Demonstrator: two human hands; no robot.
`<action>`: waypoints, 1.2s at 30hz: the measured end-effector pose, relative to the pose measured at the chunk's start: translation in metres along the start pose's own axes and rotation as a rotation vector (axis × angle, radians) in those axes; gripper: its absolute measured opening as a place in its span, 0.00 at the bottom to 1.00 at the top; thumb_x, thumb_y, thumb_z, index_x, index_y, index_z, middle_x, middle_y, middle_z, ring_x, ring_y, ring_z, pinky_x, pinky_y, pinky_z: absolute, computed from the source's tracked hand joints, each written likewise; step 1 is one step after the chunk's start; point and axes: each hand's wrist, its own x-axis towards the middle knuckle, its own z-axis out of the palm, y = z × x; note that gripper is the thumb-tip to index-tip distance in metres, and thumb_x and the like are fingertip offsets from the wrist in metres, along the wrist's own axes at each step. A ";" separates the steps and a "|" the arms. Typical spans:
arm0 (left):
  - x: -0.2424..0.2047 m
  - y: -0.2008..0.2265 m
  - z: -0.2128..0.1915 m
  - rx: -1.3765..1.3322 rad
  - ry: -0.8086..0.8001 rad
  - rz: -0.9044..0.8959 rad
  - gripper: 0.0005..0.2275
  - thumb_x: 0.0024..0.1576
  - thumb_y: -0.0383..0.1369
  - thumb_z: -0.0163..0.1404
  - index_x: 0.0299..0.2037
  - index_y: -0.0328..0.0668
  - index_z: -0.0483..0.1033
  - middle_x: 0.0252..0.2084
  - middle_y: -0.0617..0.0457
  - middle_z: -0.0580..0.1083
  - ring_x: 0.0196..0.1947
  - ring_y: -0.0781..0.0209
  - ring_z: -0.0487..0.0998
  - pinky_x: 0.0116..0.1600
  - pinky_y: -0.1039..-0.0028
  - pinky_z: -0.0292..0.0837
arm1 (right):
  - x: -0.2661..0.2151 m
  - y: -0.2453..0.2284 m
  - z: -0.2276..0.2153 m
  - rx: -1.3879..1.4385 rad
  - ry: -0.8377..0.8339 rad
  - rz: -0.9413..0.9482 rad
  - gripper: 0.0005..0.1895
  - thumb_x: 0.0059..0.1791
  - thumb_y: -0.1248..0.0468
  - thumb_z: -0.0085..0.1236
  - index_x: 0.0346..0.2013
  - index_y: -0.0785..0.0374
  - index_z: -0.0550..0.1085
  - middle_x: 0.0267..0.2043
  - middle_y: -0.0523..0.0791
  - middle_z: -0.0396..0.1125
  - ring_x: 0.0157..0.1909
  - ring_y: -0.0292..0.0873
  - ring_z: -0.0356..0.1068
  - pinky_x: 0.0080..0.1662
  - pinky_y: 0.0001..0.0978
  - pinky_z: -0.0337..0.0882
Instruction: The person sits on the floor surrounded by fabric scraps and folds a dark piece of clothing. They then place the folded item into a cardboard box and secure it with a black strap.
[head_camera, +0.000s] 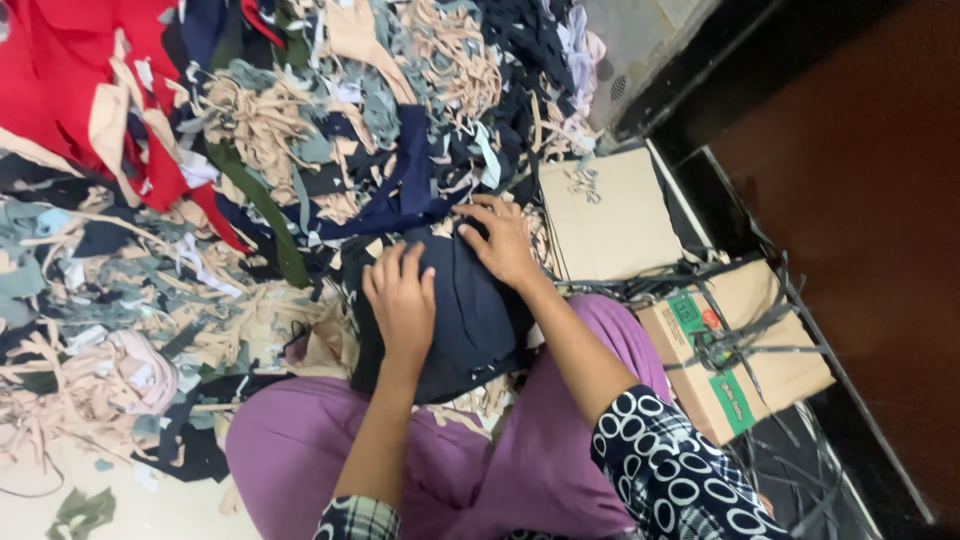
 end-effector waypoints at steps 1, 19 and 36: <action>0.010 -0.005 0.004 -0.002 0.003 0.000 0.16 0.61 0.38 0.53 0.58 0.51 0.73 0.59 0.51 0.70 0.64 0.51 0.68 0.69 0.50 0.56 | 0.005 0.000 0.001 -0.003 0.001 -0.002 0.16 0.52 0.57 0.58 0.56 0.37 0.76 0.59 0.43 0.66 0.62 0.57 0.63 0.60 0.54 0.63; -0.009 0.005 -0.009 0.079 -0.100 -0.029 0.20 0.70 0.41 0.32 0.70 0.49 0.63 0.75 0.45 0.58 0.75 0.46 0.56 0.72 0.46 0.49 | -0.051 -0.046 0.015 -0.306 -0.122 -0.172 0.23 0.57 0.59 0.43 0.68 0.53 0.67 0.74 0.50 0.56 0.75 0.54 0.52 0.67 0.61 0.52; -0.036 -0.006 0.027 0.189 -0.248 -0.024 0.27 0.64 0.43 0.39 0.75 0.57 0.55 0.77 0.48 0.55 0.77 0.44 0.52 0.73 0.44 0.47 | -0.074 -0.023 0.053 -0.510 -0.143 -0.167 0.29 0.59 0.51 0.30 0.77 0.47 0.51 0.80 0.46 0.42 0.80 0.55 0.38 0.72 0.59 0.42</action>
